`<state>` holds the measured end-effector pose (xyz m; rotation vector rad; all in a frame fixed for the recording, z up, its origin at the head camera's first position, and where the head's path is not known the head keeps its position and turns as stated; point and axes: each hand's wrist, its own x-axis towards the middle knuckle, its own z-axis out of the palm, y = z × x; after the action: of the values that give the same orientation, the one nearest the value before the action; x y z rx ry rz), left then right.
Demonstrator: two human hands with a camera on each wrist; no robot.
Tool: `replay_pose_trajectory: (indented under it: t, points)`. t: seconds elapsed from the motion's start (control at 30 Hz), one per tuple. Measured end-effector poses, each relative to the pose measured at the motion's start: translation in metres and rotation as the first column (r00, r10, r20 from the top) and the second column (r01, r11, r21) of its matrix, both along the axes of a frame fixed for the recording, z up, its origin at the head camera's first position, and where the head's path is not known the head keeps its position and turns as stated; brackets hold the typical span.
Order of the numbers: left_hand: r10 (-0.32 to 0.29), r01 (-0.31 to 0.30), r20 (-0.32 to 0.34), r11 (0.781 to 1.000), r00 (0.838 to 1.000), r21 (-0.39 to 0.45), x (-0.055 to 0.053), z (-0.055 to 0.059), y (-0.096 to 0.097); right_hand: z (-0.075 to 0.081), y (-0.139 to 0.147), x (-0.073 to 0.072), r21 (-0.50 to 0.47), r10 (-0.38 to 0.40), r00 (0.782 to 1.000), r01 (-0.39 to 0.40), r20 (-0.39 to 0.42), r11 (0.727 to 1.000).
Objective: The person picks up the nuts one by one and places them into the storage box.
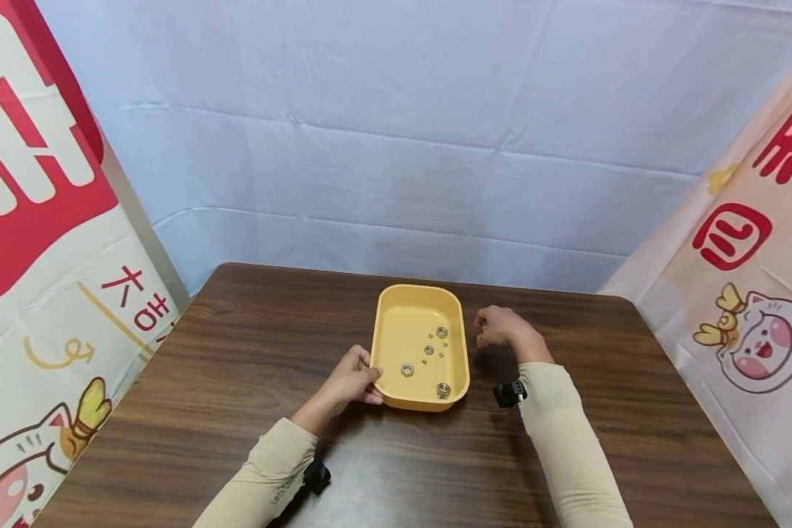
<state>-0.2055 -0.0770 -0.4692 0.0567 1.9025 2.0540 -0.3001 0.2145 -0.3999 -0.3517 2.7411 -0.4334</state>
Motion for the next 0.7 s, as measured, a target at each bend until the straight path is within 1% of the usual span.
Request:
replay_pose_trajectory:
  t: [0.1,0.17,0.33,0.43,0.57,0.63,0.7]
  points:
    - [0.002,-0.002,0.000,1.000,1.000,-0.003,0.000,0.000,0.000,-0.002,0.002,0.000,-0.006,-0.013,1.000,0.013,-0.003,1.000]
    - [0.005,-0.005,0.000,1.000,1.000,-0.008,0.000,0.001,0.001,-0.005,0.004,-0.001,-0.018,-0.017,1.000,0.016,-0.019,1.000]
    - [0.006,-0.006,-0.003,1.000,1.000,-0.007,0.003,0.004,0.001,-0.017,0.010,-0.003,-0.092,-0.058,0.997,0.054,-0.044,0.994]
    - [0.001,-0.001,-0.017,1.000,1.000,0.004,0.005,0.005,0.001,-0.026,0.013,-0.003,-0.147,-0.084,0.995,0.076,-0.046,0.986]
    - [-0.004,0.004,-0.024,1.000,1.000,0.011,0.006,0.005,0.001,-0.034,0.017,-0.004,-0.196,-0.112,0.992,0.099,-0.056,0.976]
    - [-0.002,0.002,-0.014,1.000,1.000,0.010,0.006,0.005,0.001,-0.036,0.018,-0.004,-0.224,-0.138,0.989,0.123,-0.053,0.967]
    - [0.002,-0.002,-0.006,1.000,1.000,0.011,0.004,0.002,0.001,-0.038,0.019,-0.004,-0.260,-0.166,0.985,0.150,-0.043,0.954]
